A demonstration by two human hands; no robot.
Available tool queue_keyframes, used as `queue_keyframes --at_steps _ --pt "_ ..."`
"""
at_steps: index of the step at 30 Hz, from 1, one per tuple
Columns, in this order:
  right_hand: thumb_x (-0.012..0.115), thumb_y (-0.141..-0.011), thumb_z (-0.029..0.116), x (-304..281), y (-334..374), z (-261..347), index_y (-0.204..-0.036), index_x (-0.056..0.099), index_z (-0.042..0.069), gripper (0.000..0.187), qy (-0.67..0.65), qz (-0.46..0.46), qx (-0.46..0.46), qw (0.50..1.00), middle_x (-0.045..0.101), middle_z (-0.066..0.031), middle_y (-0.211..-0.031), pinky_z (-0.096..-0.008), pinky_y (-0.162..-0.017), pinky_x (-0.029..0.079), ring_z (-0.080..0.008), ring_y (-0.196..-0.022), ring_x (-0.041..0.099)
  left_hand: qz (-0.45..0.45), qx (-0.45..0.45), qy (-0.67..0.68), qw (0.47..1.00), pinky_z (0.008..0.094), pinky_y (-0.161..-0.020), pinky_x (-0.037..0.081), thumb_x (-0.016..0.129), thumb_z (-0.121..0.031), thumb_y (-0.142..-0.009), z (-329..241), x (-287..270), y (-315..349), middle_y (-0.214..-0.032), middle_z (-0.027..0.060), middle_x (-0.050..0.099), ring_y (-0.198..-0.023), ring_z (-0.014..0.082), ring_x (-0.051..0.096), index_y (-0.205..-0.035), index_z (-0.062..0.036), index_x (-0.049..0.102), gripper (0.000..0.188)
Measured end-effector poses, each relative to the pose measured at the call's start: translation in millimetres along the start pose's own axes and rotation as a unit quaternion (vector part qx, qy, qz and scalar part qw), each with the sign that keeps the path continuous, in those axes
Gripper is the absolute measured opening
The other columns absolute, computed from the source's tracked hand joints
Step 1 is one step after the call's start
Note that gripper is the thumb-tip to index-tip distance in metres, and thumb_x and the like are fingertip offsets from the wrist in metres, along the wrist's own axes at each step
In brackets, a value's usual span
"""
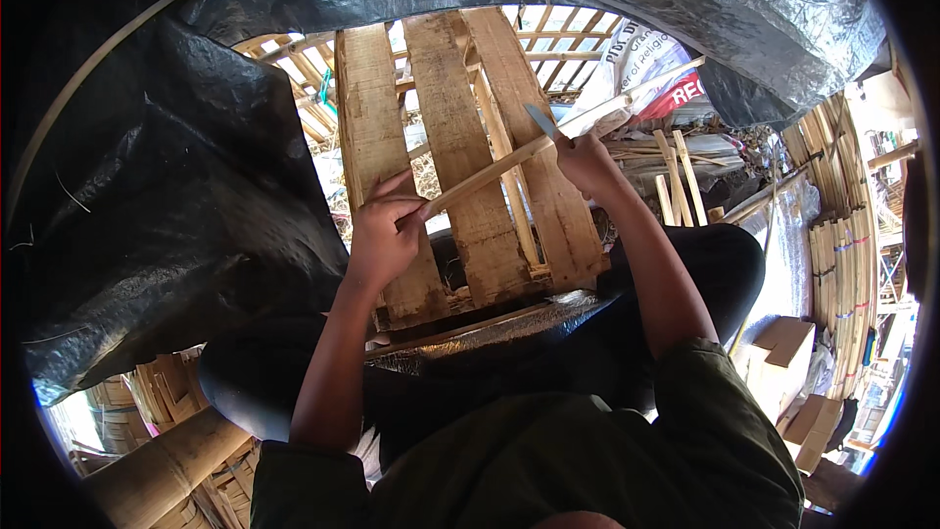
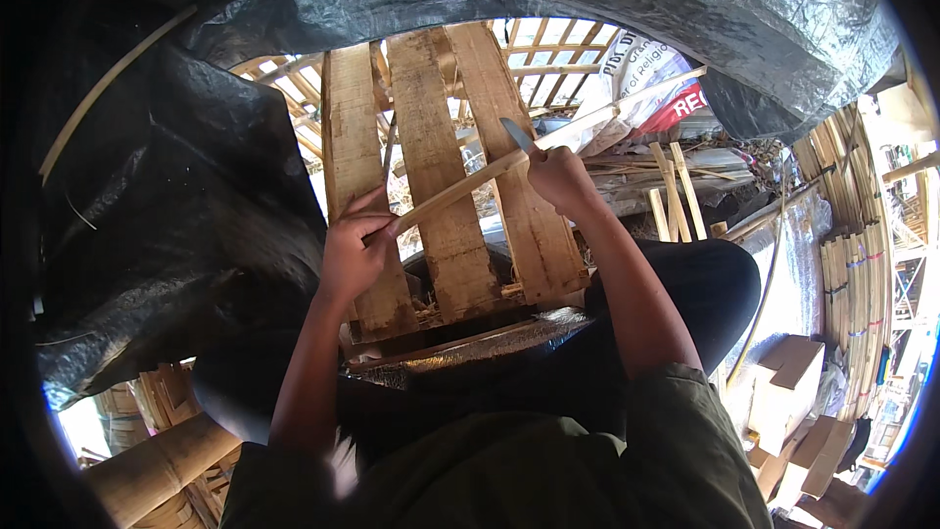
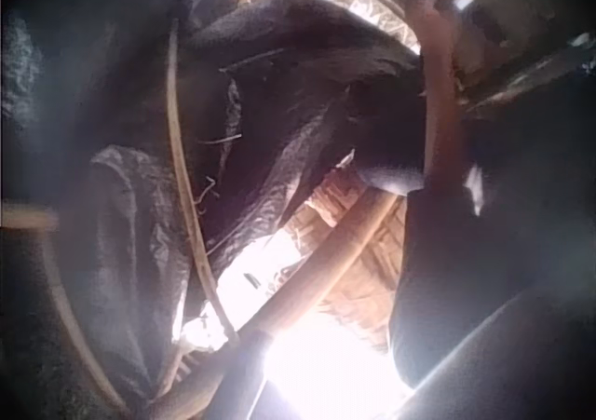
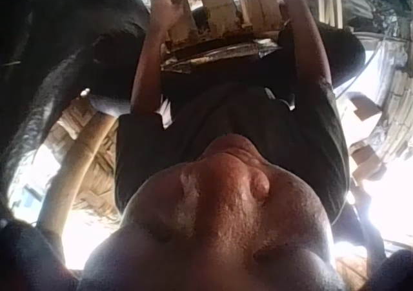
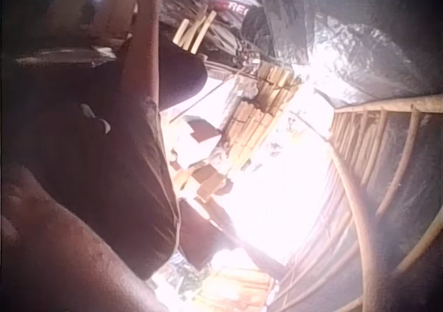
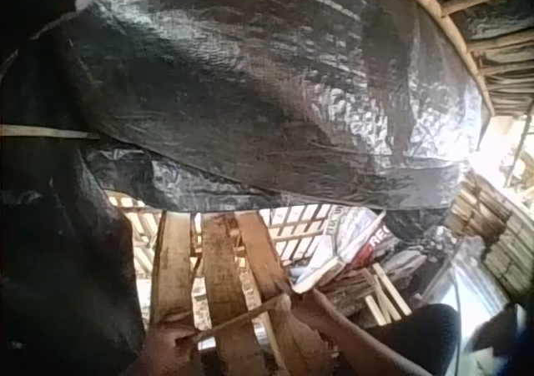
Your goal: The person scrapes a thin wooden strip along its length using a knife while holding and repositioning the strip by hand.
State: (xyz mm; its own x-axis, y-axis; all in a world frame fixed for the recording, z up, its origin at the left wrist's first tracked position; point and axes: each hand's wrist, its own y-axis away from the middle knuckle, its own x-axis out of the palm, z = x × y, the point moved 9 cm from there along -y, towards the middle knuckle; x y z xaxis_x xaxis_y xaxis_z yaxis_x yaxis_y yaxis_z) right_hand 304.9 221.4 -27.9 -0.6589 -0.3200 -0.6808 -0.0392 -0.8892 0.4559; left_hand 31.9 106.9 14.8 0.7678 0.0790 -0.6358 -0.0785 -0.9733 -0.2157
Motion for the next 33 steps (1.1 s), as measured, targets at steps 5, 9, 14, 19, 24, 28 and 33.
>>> queue_keyframes --at_steps 5,9,14,19,24,28,33 --pt "0.044 -0.098 0.033 34 26 15 -0.1 0.061 -0.01 0.046 0.021 0.049 -0.029 0.998 0.06 -0.0127 -0.059 -0.0361 -0.038 0.044 -0.0209 -0.046 0.059 -0.007 0.01 -0.002 1.0 0.0518 -0.114 0.025 0.065 -0.005 -0.084 -2 -3 0 -0.086 0.0116 0.07 -0.119 0.0314 0.057 -0.086 -0.0028 0.072 0.008" --pt "0.044 -0.098 0.035 25 21 17 -0.099 0.061 -0.009 0.046 0.054 0.079 -0.009 0.995 0.064 -0.0192 -0.066 -0.042 -0.048 0.049 -0.0292 -0.058 0.066 -0.008 -0.006 0.007 1.0 0.0499 -0.114 0.026 0.065 -0.007 -0.084 -1 0 1 -0.086 0.0118 0.07 -0.117 0.0308 0.058 -0.085 -0.0026 0.072 0.008" --pt "0.044 -0.098 0.029 64 43 34 -0.087 0.061 -0.014 0.047 0.077 0.111 -0.1 0.986 0.062 -0.0275 -0.068 -0.0454 -0.053 0.05 -0.0345 -0.068 0.068 -0.028 -0.004 0.007 1.0 0.0489 -0.113 0.028 0.065 -0.007 -0.084 3 -2 3 -0.085 0.0122 0.07 -0.116 0.0304 0.059 -0.083 -0.0024 0.071 0.008" --pt "0.043 -0.099 0.027 26 14 15 -0.098 0.06 -0.011 0.042 0.082 0.052 -0.014 0.995 0.065 -0.0263 -0.072 -0.0367 -0.05 0.052 -0.023 -0.07 0.07 -0.019 0.002 -0.01 1.0 0.0486 -0.112 0.03 0.064 -0.006 -0.083 3 1 2 -0.084 0.0126 0.069 -0.114 0.0306 0.06 -0.083 -0.0019 0.071 0.008" --pt "0.043 -0.1 0.031 71 40 39 -0.084 0.062 -0.006 0.044 0.095 0.021 -0.175 0.98 0.06 -0.0211 -0.062 -0.0404 -0.046 0.047 -0.0273 -0.057 0.062 -0.022 0.011 -0.011 1.0 0.0479 -0.112 0.03 0.066 -0.006 -0.082 2 -2 1 -0.087 0.0126 0.07 -0.114 0.0305 0.06 -0.084 -0.0014 0.071 0.007" --pt "0.042 -0.101 0.027 34 10 26 -0.075 0.062 -0.003 0.045 0.146 -0.087 -0.194 0.966 0.056 -0.015 -0.052 -0.0365 -0.034 0.037 -0.0203 -0.04 0.054 -0.019 0.009 -0.014 1.0 0.0476 -0.112 0.031 0.067 -0.004 -0.08 0 2 1 -0.089 0.0133 0.071 -0.113 0.03 0.06 -0.087 -0.0011 0.071 0.009" --pt "0.047 -0.097 0.022 83 82 77 -0.083 0.062 -0.006 0.034 0.14 0.052 -0.294 0.944 0.061 -0.0215 -0.06 -0.0434 -0.044 0.046 -0.0308 -0.051 0.062 -0.013 0.011 -0.035 0.999 0.0494 -0.112 0.031 0.066 -0.002 -0.079 10 2 4 -0.088 0.0143 0.07 -0.113 0.0309 0.06 -0.088 -0.0017 0.071 0.01"
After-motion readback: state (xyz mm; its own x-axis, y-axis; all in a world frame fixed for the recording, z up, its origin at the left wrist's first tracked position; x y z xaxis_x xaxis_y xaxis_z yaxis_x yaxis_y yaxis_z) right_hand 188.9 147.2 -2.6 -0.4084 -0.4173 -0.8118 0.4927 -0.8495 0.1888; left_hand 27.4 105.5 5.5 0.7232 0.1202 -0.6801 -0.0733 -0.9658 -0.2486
